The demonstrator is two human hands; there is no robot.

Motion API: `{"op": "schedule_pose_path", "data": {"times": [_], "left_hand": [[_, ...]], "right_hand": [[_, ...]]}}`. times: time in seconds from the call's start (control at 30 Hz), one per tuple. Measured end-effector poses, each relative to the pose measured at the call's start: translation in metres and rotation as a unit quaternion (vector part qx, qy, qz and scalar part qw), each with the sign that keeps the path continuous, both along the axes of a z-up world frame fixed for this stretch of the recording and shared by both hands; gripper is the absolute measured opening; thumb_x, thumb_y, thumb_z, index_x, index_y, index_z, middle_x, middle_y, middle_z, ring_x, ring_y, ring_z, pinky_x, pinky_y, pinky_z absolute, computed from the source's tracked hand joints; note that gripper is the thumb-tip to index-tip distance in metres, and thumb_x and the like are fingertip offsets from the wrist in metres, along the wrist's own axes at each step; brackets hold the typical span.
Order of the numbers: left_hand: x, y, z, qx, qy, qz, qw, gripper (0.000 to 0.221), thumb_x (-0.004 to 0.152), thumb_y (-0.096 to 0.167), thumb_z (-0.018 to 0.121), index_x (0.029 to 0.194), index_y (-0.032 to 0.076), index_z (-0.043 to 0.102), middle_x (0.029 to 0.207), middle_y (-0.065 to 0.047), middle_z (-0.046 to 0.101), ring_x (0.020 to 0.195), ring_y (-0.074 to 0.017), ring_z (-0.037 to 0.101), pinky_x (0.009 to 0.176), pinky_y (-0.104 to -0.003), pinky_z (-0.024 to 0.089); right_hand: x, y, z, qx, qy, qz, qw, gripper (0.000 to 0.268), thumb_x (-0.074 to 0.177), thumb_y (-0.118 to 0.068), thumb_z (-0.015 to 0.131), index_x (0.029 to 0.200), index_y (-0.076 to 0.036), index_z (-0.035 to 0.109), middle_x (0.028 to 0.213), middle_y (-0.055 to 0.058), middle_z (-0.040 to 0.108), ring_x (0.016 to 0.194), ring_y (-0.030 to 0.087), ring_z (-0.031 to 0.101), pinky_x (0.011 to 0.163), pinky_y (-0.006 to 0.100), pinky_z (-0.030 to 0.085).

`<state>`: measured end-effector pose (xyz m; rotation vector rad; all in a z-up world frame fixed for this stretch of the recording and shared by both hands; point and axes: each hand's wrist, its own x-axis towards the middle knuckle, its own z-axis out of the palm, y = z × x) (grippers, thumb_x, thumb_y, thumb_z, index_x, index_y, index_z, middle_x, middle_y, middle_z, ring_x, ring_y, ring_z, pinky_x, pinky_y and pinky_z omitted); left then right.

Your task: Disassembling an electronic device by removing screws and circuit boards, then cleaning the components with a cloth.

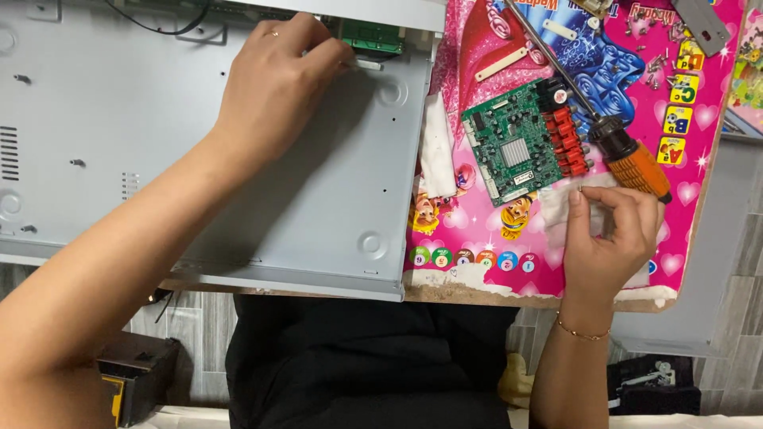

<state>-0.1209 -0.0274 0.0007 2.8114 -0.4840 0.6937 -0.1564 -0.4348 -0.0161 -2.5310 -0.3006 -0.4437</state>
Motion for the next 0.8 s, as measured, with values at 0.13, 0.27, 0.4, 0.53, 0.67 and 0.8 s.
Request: {"op": "schedule_pose_path", "data": {"times": [0.13, 0.27, 0.4, 0.53, 0.67, 0.8], "left_hand": [[0.002, 0.002, -0.001, 0.083, -0.023, -0.014, 0.996, 0.013, 0.103, 0.017, 0.066, 0.114, 0.013, 0.071, 0.105, -0.003, 0.062, 0.087, -0.0205, 0.062, 0.092, -0.032, 0.048], [0.007, -0.002, -0.004, 0.197, -0.082, 0.003, 0.977, 0.013, 0.101, 0.02, 0.068, 0.114, 0.018, 0.067, 0.105, 0.002, 0.06, 0.086, -0.0118, 0.06, 0.097, -0.027, 0.048], [0.01, -0.007, -0.002, 0.178, -0.074, -0.002, 0.981, 0.01, 0.1, 0.019, 0.065, 0.108, 0.015, 0.064, 0.104, -0.002, 0.058, 0.086, -0.0159, 0.059, 0.096, -0.029, 0.048], [0.012, -0.01, 0.001, 0.196, -0.096, 0.011, 0.976, 0.011, 0.098, 0.021, 0.066, 0.108, 0.016, 0.065, 0.101, -0.001, 0.058, 0.082, -0.0141, 0.056, 0.086, -0.026, 0.046], [0.013, -0.01, -0.002, 0.2, -0.107, 0.03, 0.974, 0.008, 0.099, 0.024, 0.07, 0.105, 0.019, 0.067, 0.104, 0.002, 0.059, 0.08, -0.0112, 0.055, 0.078, -0.025, 0.043], [0.013, -0.012, -0.003, 0.192, -0.111, 0.049, 0.974, 0.005, 0.097, 0.021, 0.069, 0.1, 0.019, 0.065, 0.105, 0.003, 0.057, 0.075, -0.0094, 0.054, 0.074, -0.024, 0.04]], "right_hand": [[0.0, 0.0, -0.001, 0.008, 0.001, 0.001, 1.0, 0.015, 0.102, 0.013, 0.082, 0.11, 0.008, 0.071, 0.108, 0.013, 0.056, 0.089, 0.022, 0.047, 0.071, 0.032, 0.038], [0.001, 0.001, 0.001, -0.003, 0.002, -0.003, 1.0, 0.013, 0.102, 0.01, 0.082, 0.108, 0.007, 0.071, 0.106, 0.013, 0.057, 0.091, 0.023, 0.048, 0.074, 0.034, 0.039], [0.001, 0.001, 0.0, 0.002, 0.011, -0.006, 1.0, 0.014, 0.102, 0.011, 0.082, 0.109, 0.007, 0.07, 0.108, 0.014, 0.056, 0.091, 0.023, 0.048, 0.074, 0.033, 0.04], [0.001, 0.0, -0.002, 0.005, 0.006, -0.006, 1.0, 0.014, 0.101, 0.01, 0.082, 0.109, 0.006, 0.071, 0.108, 0.013, 0.057, 0.092, 0.023, 0.048, 0.074, 0.033, 0.04], [0.002, 0.002, 0.0, 0.004, 0.003, -0.001, 1.0, 0.015, 0.101, 0.011, 0.082, 0.109, 0.007, 0.07, 0.108, 0.014, 0.057, 0.093, 0.025, 0.049, 0.076, 0.034, 0.041], [0.001, 0.001, -0.001, 0.006, 0.006, -0.005, 1.0, 0.016, 0.101, 0.011, 0.083, 0.109, 0.007, 0.07, 0.109, 0.015, 0.057, 0.092, 0.024, 0.049, 0.075, 0.034, 0.041]]}}
